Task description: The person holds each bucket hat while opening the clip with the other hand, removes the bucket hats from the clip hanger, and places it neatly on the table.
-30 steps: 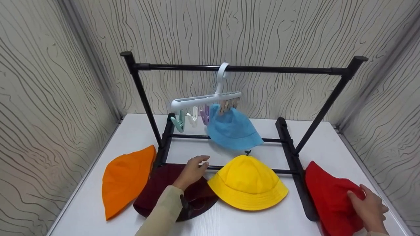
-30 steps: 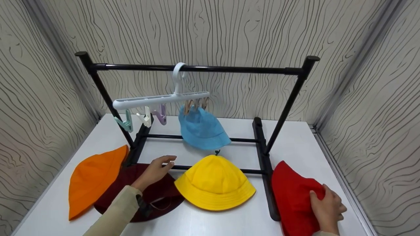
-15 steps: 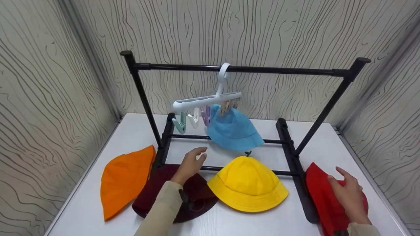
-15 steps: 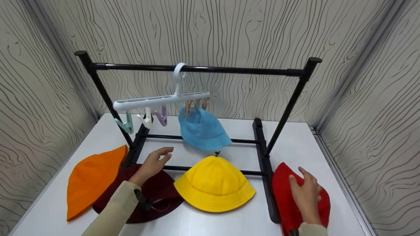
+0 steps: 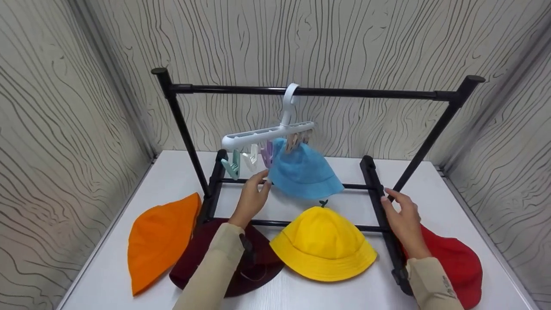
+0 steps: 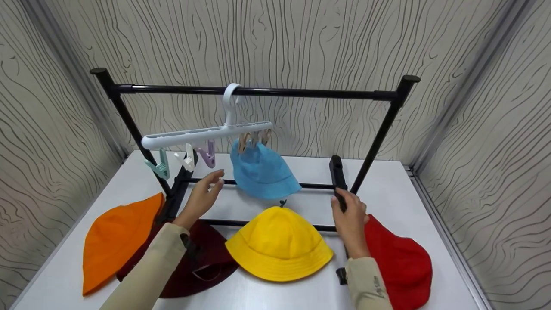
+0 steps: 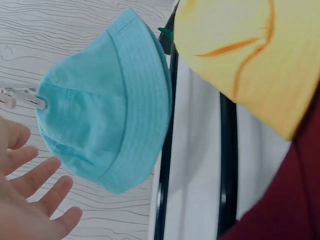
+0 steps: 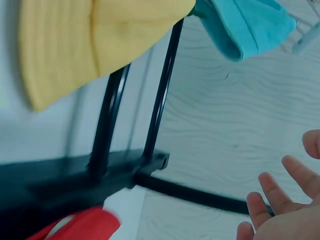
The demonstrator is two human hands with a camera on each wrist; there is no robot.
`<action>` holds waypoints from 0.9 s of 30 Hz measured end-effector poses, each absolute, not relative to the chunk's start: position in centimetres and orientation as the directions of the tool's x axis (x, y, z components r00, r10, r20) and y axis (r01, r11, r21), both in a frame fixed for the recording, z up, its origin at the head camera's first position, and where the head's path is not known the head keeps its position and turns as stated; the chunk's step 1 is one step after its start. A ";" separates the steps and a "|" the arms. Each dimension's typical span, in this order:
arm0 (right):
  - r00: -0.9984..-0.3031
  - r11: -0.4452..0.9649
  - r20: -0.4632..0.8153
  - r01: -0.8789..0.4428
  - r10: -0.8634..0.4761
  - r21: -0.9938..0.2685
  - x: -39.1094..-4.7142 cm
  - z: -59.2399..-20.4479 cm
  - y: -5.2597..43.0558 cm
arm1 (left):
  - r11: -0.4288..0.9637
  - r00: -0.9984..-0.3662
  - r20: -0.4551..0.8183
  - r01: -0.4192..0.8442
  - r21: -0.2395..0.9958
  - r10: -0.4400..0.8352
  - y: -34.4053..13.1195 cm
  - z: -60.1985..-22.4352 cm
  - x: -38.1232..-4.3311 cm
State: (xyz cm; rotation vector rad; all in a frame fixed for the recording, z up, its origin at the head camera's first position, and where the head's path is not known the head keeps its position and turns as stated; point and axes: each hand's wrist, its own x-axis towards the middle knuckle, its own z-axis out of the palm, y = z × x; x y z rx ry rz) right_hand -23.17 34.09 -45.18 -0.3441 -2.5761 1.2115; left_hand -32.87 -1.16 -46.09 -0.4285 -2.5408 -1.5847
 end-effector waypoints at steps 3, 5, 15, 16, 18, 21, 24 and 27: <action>-0.943 0.632 0.179 0.041 0.281 -0.774 -24.5 -44.8 32.7 | 0.430 -0.953 0.259 0.303 0.850 0.161 -1.0 -45.4 -33.6; -0.948 0.630 0.194 0.008 0.251 -0.777 -25.3 -44.6 32.0 | 0.442 -0.954 0.258 0.298 0.846 0.150 -0.9 -44.9 -34.1; -0.956 0.635 0.249 -0.096 0.157 -0.766 -28.7 -44.0 29.2 | 0.393 -0.950 0.262 0.310 0.866 0.170 -0.3 -43.6 -35.8; -0.955 0.635 0.253 -0.100 0.155 -0.766 -29.0 -44.0 29.0 | 0.391 -0.951 0.255 0.305 0.868 0.176 -0.2 -43.5 -35.9; -0.953 0.635 0.261 -0.108 0.152 -0.765 -29.5 -44.0 28.5 | 0.382 -0.950 0.246 0.303 0.873 0.192 0.1 -43.3 -36.1; -0.953 0.633 0.263 -0.111 0.152 -0.766 -30.2 -43.9 27.9 | 0.349 -0.952 0.219 0.284 0.893 0.215 0.6 -43.1 -36.3; -0.956 0.630 0.254 -0.106 0.149 -0.769 -30.9 -43.8 27.2 | 0.353 -0.954 0.191 0.266 0.897 0.232 1.0 -42.8 -36.6; -0.958 0.625 0.246 -0.102 0.148 -0.774 -31.7 -43.8 26.4 | 0.387 -0.938 0.252 0.329 0.861 0.237 1.4 -42.5 -36.8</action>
